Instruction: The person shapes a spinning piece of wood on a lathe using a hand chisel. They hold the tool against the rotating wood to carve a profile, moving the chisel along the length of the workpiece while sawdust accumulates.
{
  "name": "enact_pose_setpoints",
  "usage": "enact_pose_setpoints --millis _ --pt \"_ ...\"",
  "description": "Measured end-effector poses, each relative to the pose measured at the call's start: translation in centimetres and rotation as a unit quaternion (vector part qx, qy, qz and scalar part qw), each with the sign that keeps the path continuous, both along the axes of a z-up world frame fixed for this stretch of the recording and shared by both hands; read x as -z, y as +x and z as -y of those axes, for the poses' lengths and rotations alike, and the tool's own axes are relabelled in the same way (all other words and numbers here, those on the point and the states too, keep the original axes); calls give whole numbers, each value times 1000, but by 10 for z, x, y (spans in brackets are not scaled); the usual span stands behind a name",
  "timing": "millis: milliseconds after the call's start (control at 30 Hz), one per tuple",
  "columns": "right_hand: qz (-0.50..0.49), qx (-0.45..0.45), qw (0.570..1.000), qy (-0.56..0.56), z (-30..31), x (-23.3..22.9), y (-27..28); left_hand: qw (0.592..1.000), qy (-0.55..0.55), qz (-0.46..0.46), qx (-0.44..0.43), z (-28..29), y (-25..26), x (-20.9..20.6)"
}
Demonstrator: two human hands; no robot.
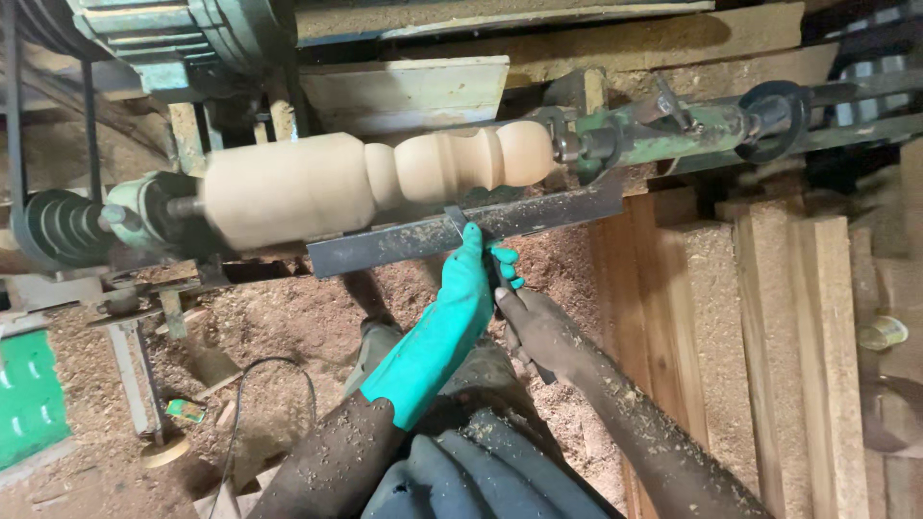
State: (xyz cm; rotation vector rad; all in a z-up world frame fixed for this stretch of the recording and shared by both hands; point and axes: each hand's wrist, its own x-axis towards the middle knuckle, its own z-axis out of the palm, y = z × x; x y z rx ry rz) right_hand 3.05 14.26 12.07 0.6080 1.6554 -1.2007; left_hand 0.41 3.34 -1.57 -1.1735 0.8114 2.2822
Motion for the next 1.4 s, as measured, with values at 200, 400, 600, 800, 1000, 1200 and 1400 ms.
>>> enact_pose_setpoints --millis 200,400,600,800,1000,1200,1400 --pt "-1 108 994 -8 30 6 20 997 24 -12 74 25 -1 -15" --pt "-19 194 981 -4 75 2 34 978 49 -40 198 56 -8 -14" --pt "-38 120 991 45 83 3 38 968 34 -81 235 66 -5 -11" --pt "-11 49 999 -18 8 7 13 999 12 -29 43 11 4 -13" --pt "-3 33 999 -5 1 2 0 1000 -19 -1 25 -2 -7 -1" --pt "-5 137 990 16 45 12 26 990 31 -3 138 32 -7 -5" --pt "-58 217 974 -15 68 39 56 973 55 -82 211 52 0 -8"
